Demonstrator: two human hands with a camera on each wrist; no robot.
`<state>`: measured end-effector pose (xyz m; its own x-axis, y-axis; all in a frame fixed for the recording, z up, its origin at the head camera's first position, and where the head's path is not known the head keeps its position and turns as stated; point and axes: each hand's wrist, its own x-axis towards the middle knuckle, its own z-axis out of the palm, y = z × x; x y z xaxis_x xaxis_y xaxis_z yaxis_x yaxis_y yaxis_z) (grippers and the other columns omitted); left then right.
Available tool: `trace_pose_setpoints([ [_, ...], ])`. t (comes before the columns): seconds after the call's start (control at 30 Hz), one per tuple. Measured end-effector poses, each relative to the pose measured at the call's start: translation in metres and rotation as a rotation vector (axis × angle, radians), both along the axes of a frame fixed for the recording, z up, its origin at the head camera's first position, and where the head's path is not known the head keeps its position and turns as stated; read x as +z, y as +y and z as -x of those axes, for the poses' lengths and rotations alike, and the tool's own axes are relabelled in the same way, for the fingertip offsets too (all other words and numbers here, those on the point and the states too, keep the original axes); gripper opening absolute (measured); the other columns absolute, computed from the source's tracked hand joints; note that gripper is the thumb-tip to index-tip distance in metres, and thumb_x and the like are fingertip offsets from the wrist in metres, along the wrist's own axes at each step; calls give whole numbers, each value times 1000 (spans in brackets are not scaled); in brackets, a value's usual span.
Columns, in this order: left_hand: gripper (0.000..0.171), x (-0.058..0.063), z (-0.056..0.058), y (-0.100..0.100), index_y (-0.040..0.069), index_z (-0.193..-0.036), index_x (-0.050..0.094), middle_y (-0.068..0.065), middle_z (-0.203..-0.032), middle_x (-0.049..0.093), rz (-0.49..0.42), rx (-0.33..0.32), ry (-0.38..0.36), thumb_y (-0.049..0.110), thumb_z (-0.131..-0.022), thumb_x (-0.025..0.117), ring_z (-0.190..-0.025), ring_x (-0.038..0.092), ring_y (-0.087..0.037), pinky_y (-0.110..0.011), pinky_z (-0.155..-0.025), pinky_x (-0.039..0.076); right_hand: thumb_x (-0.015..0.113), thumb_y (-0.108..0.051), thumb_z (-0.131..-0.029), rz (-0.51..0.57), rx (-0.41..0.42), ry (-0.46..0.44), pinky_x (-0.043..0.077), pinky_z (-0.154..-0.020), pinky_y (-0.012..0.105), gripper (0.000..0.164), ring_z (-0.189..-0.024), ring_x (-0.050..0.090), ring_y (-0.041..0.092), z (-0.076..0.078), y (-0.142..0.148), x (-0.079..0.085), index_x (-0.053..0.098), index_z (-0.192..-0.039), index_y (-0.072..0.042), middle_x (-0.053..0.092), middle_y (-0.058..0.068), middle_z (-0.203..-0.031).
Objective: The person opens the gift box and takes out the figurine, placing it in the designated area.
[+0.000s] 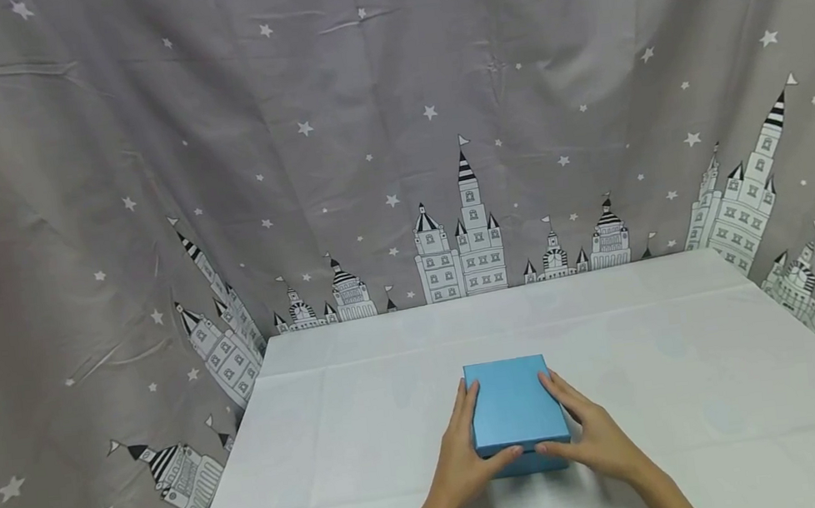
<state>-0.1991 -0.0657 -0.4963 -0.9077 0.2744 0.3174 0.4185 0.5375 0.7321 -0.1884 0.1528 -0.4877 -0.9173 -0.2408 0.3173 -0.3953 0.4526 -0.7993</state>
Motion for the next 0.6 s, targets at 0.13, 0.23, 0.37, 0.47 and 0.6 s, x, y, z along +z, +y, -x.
trace_pose_setpoints([
  [0.13, 98, 12, -1, 1, 16, -147, 22, -14, -152, 13, -18, 12, 29, 53, -71, 72, -132, 28, -37, -56, -98, 34, 69, -31, -82, 26, -10, 20, 35, -96, 51, 74, -130, 25, 42, 1, -2, 9, 34, -142, -4, 21, 21, -148],
  [0.23, 99, 19, -3, 2, 17, -147, 23, -12, -152, 12, -29, 33, 34, 54, -70, 72, -132, 27, -35, -53, -100, 33, 60, -25, -90, 55, -22, 38, 35, -95, 49, 60, -131, 25, 41, 2, -5, 14, 35, -141, -4, 21, 18, -148],
  [0.37, 101, 28, -6, 3, 16, -148, 22, -9, -152, 10, -31, 51, 47, 55, -70, 73, -133, 26, -33, -50, -101, 32, 57, -21, -92, 86, -37, 77, 36, -94, 46, 54, -130, 27, 39, 1, -9, 19, 38, -140, -3, 22, 16, -148],
  [0.47, 98, 33, -8, 2, 12, -147, 21, -9, -152, 8, -39, 53, 62, 53, -73, 71, -133, 25, -34, -49, -102, 31, 59, -18, -91, 114, -40, 110, 38, -93, 43, 54, -129, 29, 39, 2, -12, 21, 39, -139, -3, 23, 15, -148],
  [0.6, 79, 39, -9, 0, 9, -147, 22, -9, -152, 8, -45, 65, 81, 44, -87, 59, -134, 22, -30, -46, -104, 27, 61, -13, -89, 167, -19, 155, 39, -93, 36, 56, -128, 30, 39, 3, -17, 23, 39, -139, -3, 23, 14, -148],
])
